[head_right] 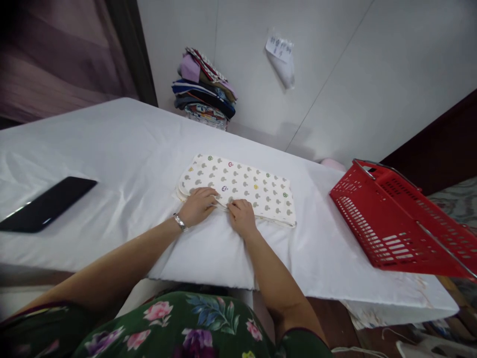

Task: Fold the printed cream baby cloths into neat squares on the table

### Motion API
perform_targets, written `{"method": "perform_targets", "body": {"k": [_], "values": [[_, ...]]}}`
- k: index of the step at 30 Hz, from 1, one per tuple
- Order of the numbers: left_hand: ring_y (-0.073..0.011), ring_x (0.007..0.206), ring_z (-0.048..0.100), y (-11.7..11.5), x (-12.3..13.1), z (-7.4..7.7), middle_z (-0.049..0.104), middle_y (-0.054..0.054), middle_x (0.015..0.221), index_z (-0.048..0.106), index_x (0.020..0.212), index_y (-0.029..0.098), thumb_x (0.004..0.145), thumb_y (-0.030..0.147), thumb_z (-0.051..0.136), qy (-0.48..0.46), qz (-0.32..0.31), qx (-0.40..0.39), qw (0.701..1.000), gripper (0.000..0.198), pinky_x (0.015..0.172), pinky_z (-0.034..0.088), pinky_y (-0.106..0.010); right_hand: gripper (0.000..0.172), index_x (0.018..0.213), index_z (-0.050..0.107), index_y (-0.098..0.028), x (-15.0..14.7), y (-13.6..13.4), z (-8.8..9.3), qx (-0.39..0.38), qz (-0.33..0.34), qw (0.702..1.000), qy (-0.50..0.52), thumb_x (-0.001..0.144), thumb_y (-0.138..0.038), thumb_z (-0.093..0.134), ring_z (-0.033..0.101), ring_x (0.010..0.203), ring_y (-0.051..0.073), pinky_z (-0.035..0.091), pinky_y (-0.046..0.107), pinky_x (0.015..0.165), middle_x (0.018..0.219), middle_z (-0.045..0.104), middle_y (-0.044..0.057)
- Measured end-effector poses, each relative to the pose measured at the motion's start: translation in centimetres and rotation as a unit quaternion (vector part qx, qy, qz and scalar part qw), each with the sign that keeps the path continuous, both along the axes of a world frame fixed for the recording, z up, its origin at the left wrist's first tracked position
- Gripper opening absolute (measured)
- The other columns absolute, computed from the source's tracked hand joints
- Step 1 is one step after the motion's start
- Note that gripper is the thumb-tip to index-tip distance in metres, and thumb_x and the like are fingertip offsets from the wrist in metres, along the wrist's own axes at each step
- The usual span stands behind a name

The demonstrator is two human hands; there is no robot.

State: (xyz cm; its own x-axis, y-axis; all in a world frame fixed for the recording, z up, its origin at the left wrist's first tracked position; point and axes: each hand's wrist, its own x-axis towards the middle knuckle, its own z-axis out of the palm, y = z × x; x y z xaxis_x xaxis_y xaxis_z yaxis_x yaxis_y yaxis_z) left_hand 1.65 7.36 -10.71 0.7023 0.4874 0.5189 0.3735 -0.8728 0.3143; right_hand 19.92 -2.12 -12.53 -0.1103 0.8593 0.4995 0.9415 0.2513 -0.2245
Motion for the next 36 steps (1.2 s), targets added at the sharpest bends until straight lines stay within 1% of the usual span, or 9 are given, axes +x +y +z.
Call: {"method": "perform_targets", "body": {"k": [6, 11, 14, 17, 20, 24, 27, 30, 36], "values": [[-0.0202, 0.104, 0.051, 0.0, 0.1, 0.1, 0.062, -0.004, 0.103, 0.061, 0.074, 0.021, 0.076, 0.015, 0.051, 0.002, -0.002, -0.001, 1.0, 0.011, 0.093, 0.038, -0.041, 0.024, 0.106, 0.064, -0.022, -0.1, 0.1, 0.0, -0.009, 0.002, 1.0, 0.013, 0.088, -0.025, 0.048, 0.05, 0.094, 0.021, 0.039, 0.037, 0.081, 0.096, 0.061, 0.007], [-0.0201, 0.105, 0.051, 0.0, 0.1, -0.1, 0.062, -0.004, 0.104, 0.061, 0.076, 0.021, 0.074, 0.014, 0.051, 0.013, -0.01, -0.023, 1.0, 0.013, 0.095, 0.036, -0.042, 0.022, 0.099, 0.066, -0.023, 0.0, 0.5, -0.2, 0.001, -0.009, 0.997, 0.07, 0.09, -0.026, 0.047, 0.052, 0.091, 0.019, 0.041, 0.035, 0.081, 0.093, 0.063, 0.006], [-0.0204, 0.103, 0.052, 0.0, 0.1, -0.1, 0.063, -0.004, 0.103, 0.062, 0.077, 0.021, 0.076, 0.023, 0.055, 0.014, -0.007, -0.038, 0.999, 0.007, 0.095, 0.036, -0.042, 0.021, 0.099, 0.065, -0.023, 0.0, 0.5, -0.1, 0.002, -0.009, 0.996, 0.085, 0.09, -0.026, 0.046, 0.053, 0.091, 0.019, 0.042, 0.035, 0.081, 0.094, 0.063, 0.005], [-0.0206, 0.102, 0.053, 0.0, 0.2, -0.2, 0.063, -0.005, 0.104, 0.064, 0.083, 0.022, 0.082, 0.032, 0.052, 0.009, -0.004, -0.029, 1.0, 0.016, 0.095, 0.036, -0.042, 0.019, 0.099, 0.062, -0.021, 0.0, 0.5, -0.2, 0.007, -0.007, 0.997, 0.082, 0.089, -0.023, 0.046, 0.053, 0.09, 0.02, 0.042, 0.035, 0.081, 0.093, 0.063, 0.006], [-0.0208, 0.103, 0.052, 0.0, 0.5, -0.3, 0.063, -0.005, 0.104, 0.066, 0.088, 0.023, 0.085, 0.029, 0.047, 0.017, -0.008, -0.007, 1.0, 0.02, 0.095, 0.036, -0.043, 0.018, 0.095, 0.06, -0.02, 0.0, 0.5, -0.5, 0.02, -0.011, 0.996, 0.084, 0.087, -0.018, 0.043, 0.053, 0.087, 0.02, 0.042, 0.035, 0.08, 0.091, 0.062, 0.006], [-0.0221, 0.105, 0.051, -0.2, 0.9, -0.2, 0.063, -0.005, 0.105, 0.067, 0.083, 0.022, 0.083, 0.026, 0.05, 0.044, -0.013, 0.007, 0.999, 0.017, 0.096, 0.036, -0.043, 0.022, 0.093, 0.057, -0.02, 0.1, 0.6, -0.8, 0.032, 0.003, 0.996, 0.08, 0.085, -0.011, 0.039, 0.053, 0.091, 0.02, 0.042, 0.035, 0.082, 0.097, 0.062, 0.007], [-0.0221, 0.105, 0.051, -0.4, 1.0, 0.0, 0.064, -0.004, 0.104, 0.067, 0.077, 0.022, 0.084, 0.024, 0.048, 0.053, -0.008, 0.008, 0.999, 0.02, 0.095, 0.037, -0.043, 0.023, 0.093, 0.058, -0.02, 0.1, 0.5, -0.8, 0.036, 0.013, 0.997, 0.074, 0.084, -0.01, 0.039, 0.053, 0.094, 0.019, 0.043, 0.035, 0.082, 0.099, 0.062, 0.007], [-0.0211, 0.104, 0.052, -0.5, 1.1, 0.1, 0.064, -0.004, 0.102, 0.066, 0.075, 0.021, 0.085, 0.021, 0.044, 0.037, -0.015, 0.017, 0.999, 0.024, 0.093, 0.038, -0.042, 0.023, 0.091, 0.058, -0.02, 0.0, 0.5, -0.6, 0.044, 0.011, 0.997, 0.066, 0.084, -0.01, 0.039, 0.053, 0.093, 0.019, 0.043, 0.035, 0.081, 0.097, 0.063, 0.007], [-0.0207, 0.103, 0.052, -0.4, 1.0, -0.2, 0.064, -0.005, 0.101, 0.064, 0.077, 0.019, 0.085, 0.02, 0.044, -0.014, -0.041, 0.051, 0.998, 0.022, 0.092, 0.04, -0.04, 0.021, 0.093, 0.06, -0.018, -0.3, 0.5, -0.3, 0.047, 0.017, 0.998, 0.027, 0.083, -0.01, 0.043, 0.052, 0.092, 0.02, 0.041, 0.035, 0.08, 0.095, 0.062, 0.008]]}}
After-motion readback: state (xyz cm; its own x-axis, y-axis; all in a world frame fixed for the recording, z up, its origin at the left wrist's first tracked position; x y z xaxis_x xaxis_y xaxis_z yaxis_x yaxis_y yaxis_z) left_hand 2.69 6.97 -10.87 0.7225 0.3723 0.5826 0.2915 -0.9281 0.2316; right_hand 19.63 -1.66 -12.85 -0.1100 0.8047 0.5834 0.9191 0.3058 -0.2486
